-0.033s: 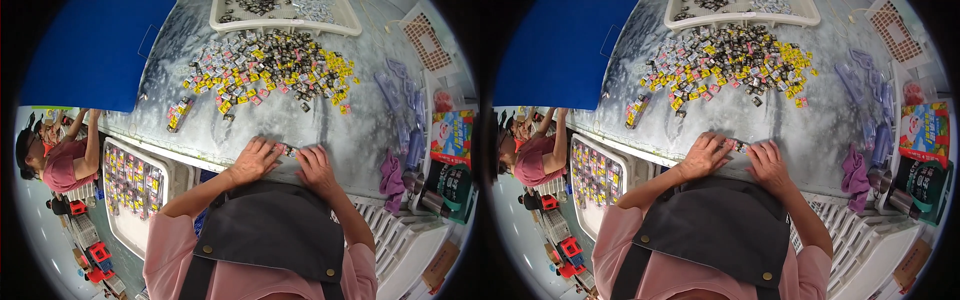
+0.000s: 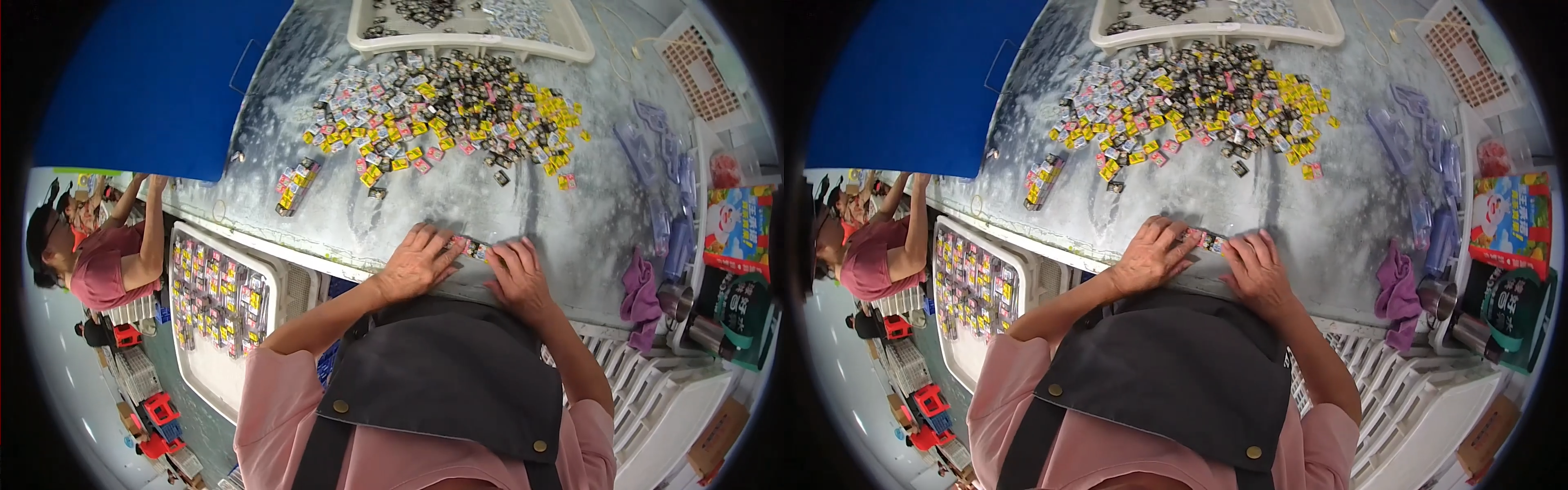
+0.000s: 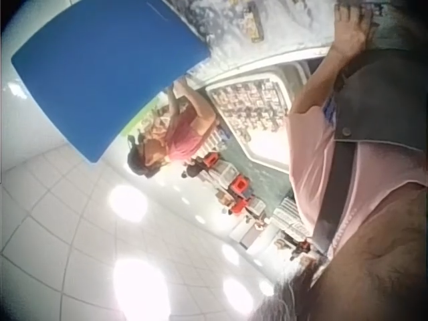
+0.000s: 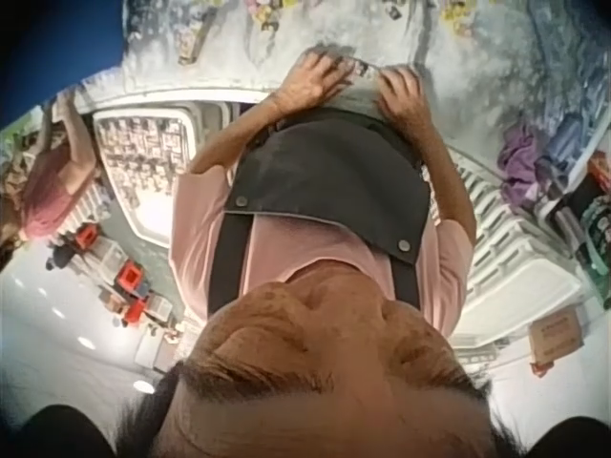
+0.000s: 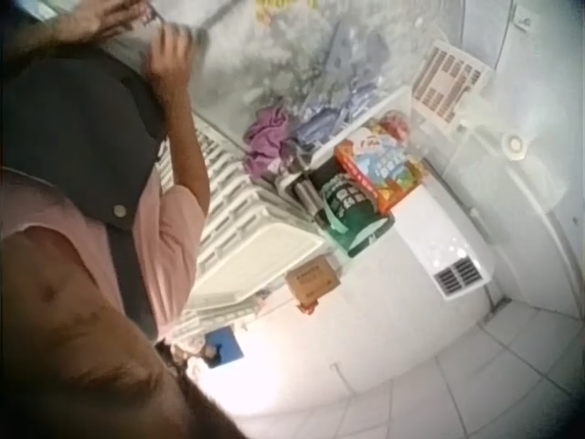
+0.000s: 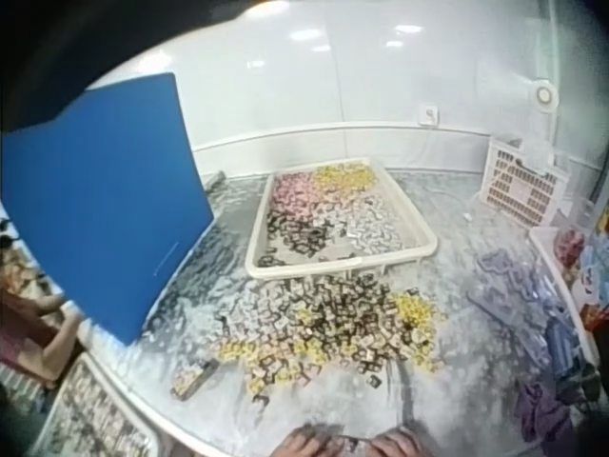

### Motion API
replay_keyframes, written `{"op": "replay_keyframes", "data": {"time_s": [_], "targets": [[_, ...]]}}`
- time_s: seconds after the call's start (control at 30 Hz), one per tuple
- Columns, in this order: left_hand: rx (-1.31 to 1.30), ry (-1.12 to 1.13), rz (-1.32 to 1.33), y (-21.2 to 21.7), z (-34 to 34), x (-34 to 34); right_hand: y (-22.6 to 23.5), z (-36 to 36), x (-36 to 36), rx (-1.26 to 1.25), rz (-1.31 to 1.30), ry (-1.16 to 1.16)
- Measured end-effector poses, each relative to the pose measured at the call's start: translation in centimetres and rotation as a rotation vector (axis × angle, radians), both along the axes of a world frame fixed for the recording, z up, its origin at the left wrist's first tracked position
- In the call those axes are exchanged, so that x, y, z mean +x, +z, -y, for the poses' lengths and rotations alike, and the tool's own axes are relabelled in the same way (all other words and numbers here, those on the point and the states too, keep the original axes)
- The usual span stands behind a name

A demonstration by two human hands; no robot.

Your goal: The recorder is arranging small, colorful toy parts into specific configurations on a workbench in a factory setting.

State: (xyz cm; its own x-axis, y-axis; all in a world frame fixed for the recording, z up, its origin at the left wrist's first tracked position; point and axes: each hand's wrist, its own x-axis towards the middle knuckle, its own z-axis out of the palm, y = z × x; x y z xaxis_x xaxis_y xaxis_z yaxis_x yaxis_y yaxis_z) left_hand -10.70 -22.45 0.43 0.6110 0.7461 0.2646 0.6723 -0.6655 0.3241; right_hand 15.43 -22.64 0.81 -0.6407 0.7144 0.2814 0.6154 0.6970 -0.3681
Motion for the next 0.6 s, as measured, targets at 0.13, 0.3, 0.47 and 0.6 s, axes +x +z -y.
{"op": "replay_keyframes", "data": {"time_s": [0.13,0.3,0.47,0.6], "targets": [[-0.028,-0.029,0.065,0.1,0.2,-0.5,1.3,-0.7,0.0,-0.176,-0.122,-0.003],[0.096,0.542,-0.035,0.3,-2.5,-4.6,2.3,-7.1,-2.4,-0.142,-0.129,-0.187],[0.011,0.619,-0.053,-0.8,-3.9,-5.7,-0.7,-10.6,-3.5,-0.066,0.047,-0.22],[0.056,0.516,0.201,-0.8,-6.2,-2.2,-0.4,-11.0,-6.8,-0.274,-0.017,-0.263]]}}
